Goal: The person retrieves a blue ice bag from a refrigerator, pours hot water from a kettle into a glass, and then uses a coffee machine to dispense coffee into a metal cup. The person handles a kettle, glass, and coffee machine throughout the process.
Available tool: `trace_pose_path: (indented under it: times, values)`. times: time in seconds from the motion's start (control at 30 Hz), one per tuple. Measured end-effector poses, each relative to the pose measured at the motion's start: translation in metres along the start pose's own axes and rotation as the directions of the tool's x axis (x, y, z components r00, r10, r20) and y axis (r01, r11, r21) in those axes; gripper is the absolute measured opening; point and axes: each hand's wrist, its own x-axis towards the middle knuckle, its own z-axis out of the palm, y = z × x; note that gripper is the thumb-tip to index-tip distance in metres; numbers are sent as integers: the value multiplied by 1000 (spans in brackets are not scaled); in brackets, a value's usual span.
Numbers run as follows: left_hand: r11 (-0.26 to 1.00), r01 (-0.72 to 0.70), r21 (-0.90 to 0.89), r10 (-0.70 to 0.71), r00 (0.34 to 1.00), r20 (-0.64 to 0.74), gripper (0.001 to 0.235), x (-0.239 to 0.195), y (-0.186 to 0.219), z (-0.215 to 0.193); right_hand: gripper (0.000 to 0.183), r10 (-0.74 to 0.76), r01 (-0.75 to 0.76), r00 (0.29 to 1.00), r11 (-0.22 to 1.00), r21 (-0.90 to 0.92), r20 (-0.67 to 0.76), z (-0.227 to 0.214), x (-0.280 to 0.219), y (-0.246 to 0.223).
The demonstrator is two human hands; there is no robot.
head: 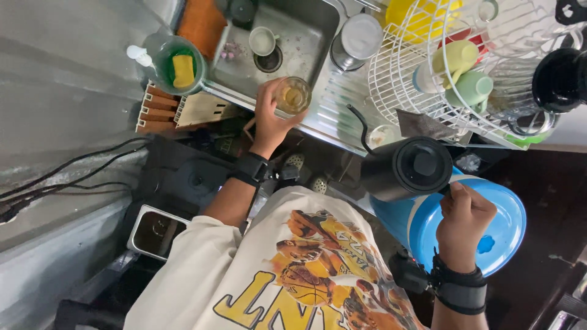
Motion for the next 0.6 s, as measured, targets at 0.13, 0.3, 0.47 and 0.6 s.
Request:
trace_pose_path:
  times: [0.13, 0.3, 0.47, 0.6]
  values:
    - [998, -60, 35, 60, 998, 20, 74, 1, -5, 6, 40, 0, -1, 999, 1000, -14, -33, -6, -3, 2]
    - [998, -35, 56, 34, 999, 20, 74, 0, -6, 13, 42, 8, -8, 1000, 1000, -11, -22, -8, -5, 3]
    - [963, -65, 261, 82, 995, -56, 75, 2, -8, 10, 41, 7, -8, 999, 1000, -14, -33, -9, -3, 1]
    - [986, -44, 161, 52, 997, -48, 74, 3, 1, 10, 40, -12, 12, 1000, 1000, -29, -15, -10, -2, 3]
